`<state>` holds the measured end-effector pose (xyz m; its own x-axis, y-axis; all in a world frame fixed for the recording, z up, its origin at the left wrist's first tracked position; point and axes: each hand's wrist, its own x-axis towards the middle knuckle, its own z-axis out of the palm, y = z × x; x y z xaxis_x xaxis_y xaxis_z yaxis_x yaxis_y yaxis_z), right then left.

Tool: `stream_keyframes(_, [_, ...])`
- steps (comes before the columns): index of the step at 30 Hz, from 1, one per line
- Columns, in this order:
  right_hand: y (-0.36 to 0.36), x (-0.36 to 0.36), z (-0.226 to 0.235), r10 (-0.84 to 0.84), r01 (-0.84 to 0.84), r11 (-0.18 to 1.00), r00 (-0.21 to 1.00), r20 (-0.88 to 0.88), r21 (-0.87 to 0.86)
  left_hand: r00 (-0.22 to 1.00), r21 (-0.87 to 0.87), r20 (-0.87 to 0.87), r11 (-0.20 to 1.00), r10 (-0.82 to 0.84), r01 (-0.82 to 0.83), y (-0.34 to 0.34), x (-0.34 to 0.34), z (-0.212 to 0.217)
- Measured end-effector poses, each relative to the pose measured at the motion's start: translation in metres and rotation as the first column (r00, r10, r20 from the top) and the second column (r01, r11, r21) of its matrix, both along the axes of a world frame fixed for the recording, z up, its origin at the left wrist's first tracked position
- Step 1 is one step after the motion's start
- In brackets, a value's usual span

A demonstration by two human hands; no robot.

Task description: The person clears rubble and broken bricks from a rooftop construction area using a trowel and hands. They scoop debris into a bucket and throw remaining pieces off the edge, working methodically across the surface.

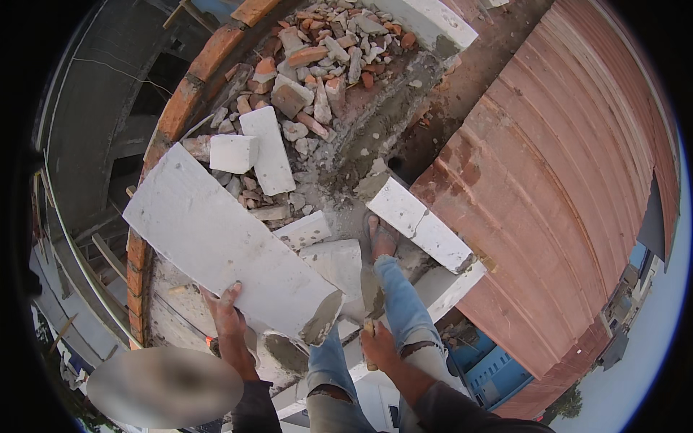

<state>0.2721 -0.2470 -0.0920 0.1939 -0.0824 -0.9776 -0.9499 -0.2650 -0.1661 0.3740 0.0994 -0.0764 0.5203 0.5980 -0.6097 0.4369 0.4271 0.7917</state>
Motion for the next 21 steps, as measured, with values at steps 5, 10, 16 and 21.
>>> stream_keyframes(5, [0.005,0.006,-0.007,0.234,-0.232,0.971,0.971,0.042,-0.055,0.866,0.237,-0.214,0.836,-0.452,0.495,-0.055,0.173,-0.015])
stream_keyframes(10, [0.008,0.033,0.001,0.367,-0.367,0.93,0.93,-0.017,-0.012,0.509,0.394,-0.583,0.327,-0.634,0.859,-0.144,0.309,-0.053])
stream_keyframes(16, [0.006,0.08,0.022,0.417,-0.384,0.904,0.889,-0.188,0.187,0.281,0.306,-0.802,0.042,-0.527,0.951,-0.258,0.395,-0.086])
stream_keyframes(21, [0.002,0.11,0.032,0.407,-0.339,0.895,0.887,-0.217,0.29,0.284,0.303,-0.836,0.036,-0.469,0.952,-0.321,0.43,-0.105])
